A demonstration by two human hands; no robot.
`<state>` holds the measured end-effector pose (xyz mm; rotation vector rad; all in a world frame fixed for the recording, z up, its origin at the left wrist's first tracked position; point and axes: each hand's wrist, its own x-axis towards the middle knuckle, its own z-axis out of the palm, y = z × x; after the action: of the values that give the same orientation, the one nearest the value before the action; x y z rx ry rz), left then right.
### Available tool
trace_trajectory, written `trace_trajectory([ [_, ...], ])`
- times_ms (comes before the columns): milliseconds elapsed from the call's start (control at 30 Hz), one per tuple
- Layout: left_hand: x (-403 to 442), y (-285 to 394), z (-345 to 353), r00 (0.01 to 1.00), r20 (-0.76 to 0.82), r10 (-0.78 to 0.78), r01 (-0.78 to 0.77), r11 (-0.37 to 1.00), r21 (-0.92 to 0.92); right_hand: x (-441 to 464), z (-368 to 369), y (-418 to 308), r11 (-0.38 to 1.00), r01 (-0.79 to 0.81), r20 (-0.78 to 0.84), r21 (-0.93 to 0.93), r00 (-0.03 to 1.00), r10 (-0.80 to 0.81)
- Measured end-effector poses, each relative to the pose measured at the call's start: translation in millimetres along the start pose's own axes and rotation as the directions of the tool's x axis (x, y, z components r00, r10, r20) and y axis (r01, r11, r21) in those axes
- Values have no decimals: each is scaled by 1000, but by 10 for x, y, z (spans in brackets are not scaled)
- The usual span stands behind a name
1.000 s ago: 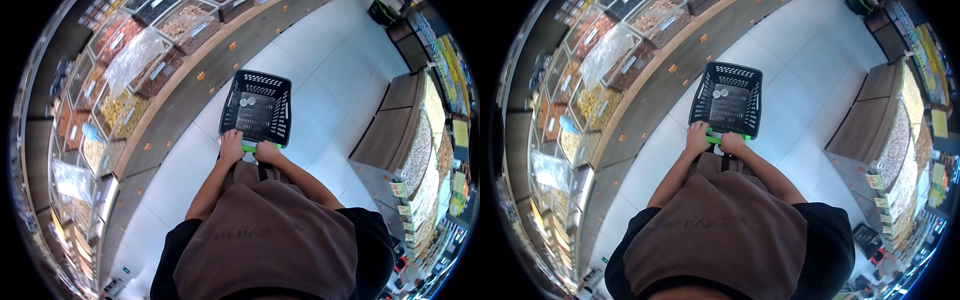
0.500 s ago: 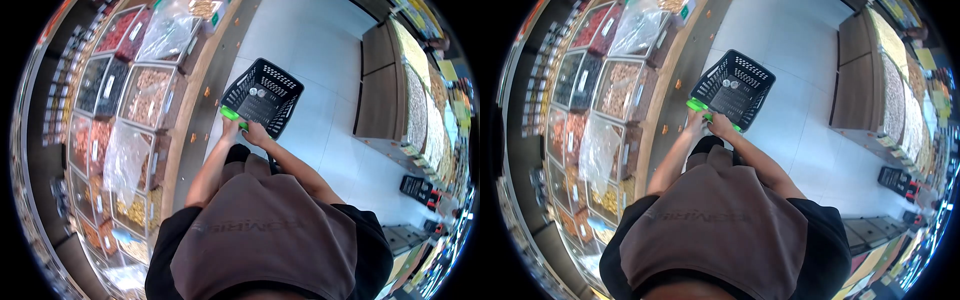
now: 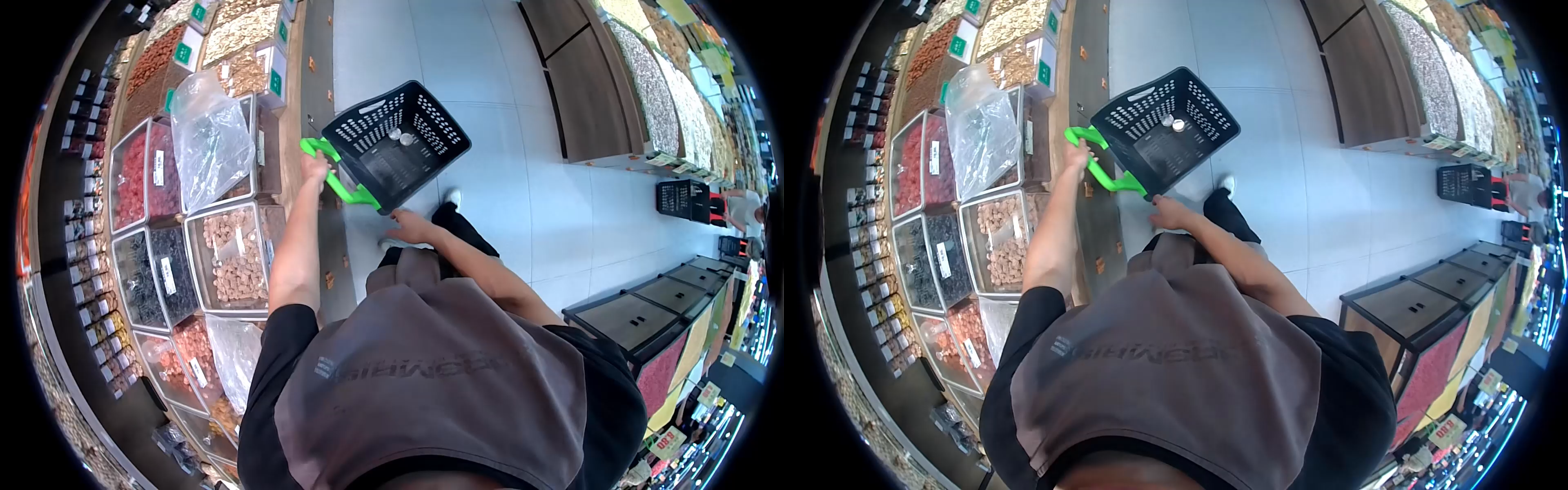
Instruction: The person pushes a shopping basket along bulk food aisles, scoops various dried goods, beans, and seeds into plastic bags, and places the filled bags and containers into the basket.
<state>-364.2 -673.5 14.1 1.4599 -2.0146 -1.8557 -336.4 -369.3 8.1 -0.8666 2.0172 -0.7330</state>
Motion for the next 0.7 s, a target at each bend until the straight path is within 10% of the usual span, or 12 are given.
trace_trajectory([
  [433,740,730,-321,928,-335,161,123,718,685,963,-1596,1676,962,-272,-52,-32,962,270],
  [700,795,955,580,562,-308,768,-51,403,914,1687,-2122,2469,921,-362,157,-146,910,383],
])
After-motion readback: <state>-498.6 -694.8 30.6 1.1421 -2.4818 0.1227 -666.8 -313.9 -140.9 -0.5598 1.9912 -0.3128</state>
